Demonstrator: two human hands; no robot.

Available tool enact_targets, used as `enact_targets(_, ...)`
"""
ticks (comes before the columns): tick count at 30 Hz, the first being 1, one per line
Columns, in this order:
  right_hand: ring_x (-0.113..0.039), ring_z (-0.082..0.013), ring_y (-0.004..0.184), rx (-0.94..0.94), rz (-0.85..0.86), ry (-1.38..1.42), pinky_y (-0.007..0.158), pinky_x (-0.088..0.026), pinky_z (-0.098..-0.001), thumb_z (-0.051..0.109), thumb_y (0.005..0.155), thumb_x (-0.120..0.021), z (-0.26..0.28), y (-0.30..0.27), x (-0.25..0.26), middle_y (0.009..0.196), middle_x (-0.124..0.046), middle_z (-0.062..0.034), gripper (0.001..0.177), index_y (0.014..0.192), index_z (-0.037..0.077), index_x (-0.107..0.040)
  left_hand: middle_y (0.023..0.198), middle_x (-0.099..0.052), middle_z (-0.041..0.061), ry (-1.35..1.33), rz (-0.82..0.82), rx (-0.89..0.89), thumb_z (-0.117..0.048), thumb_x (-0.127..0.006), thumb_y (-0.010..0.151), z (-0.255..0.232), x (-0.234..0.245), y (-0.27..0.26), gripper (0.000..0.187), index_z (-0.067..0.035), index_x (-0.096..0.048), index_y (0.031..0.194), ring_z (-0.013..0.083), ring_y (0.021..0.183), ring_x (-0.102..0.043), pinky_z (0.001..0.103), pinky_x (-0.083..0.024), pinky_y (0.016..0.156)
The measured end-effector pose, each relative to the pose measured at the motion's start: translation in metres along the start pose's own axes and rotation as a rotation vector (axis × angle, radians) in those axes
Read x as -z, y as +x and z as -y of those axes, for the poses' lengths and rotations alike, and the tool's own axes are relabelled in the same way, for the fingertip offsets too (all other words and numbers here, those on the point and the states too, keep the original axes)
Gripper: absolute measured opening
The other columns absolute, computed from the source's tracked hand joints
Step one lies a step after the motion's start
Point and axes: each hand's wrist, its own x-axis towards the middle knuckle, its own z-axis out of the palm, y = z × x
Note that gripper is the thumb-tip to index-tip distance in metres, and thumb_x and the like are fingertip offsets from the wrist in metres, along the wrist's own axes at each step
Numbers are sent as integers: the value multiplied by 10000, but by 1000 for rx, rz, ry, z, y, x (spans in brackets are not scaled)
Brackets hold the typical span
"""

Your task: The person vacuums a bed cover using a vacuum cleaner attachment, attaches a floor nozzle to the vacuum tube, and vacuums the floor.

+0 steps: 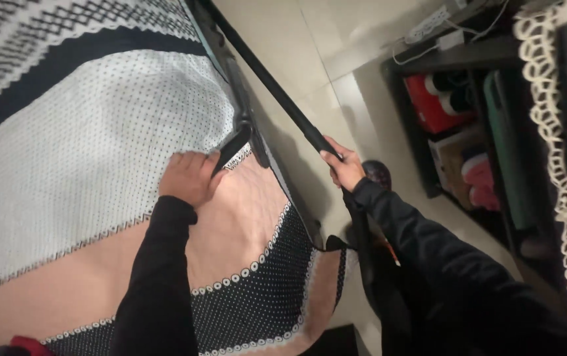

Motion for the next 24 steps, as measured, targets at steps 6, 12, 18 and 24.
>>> enact_targets(6, -408, -85, 377, 40, -40, -104, 366, -355, -290, 261, 973, -660, 26, 50, -17, 502, -456, 28, 583, 1533, 193, -514, 957, -669, 95, -66, -23, 34, -361, -704, 915, 3, -8, 2, 406, -62, -687, 1188, 284, 902, -637, 434, -468, 808)
enact_targets(12, -395, -84, 381, 35, -23, -91, 368, -347, -287, 253, 982, -661, 49, 80, -40, 509, -442, 26, 571, 1531, 190, -516, 976, -688, 83, -144, -12, 90, -375, -724, 910, 2, -16, -6, 375, -67, -688, 1122, 270, 905, -647, 426, -468, 782)
enact_targets(18, -364, -85, 370, 31, -26, -35, 359, -315, -293, 243, 966, -666, 97, 111, -62, 499, -409, 28, 582, 1530, 212, -529, 960, -688, 60, -143, -24, 73, -376, -751, 896, 6, -20, -6, 369, -69, -692, 1090, 244, 865, -647, 394, -465, 752)
enact_targets(24, -409, -98, 356, 47, -31, -136, 355, -365, -301, 255, 969, -653, 103, 125, -50, 492, -459, 9, 568, 1520, 207, -523, 972, -693, 40, -151, -108, 48, -363, -760, 886, 11, -26, -4, 355, -84, -679, 1090, 225, 854, -645, 373, -476, 748)
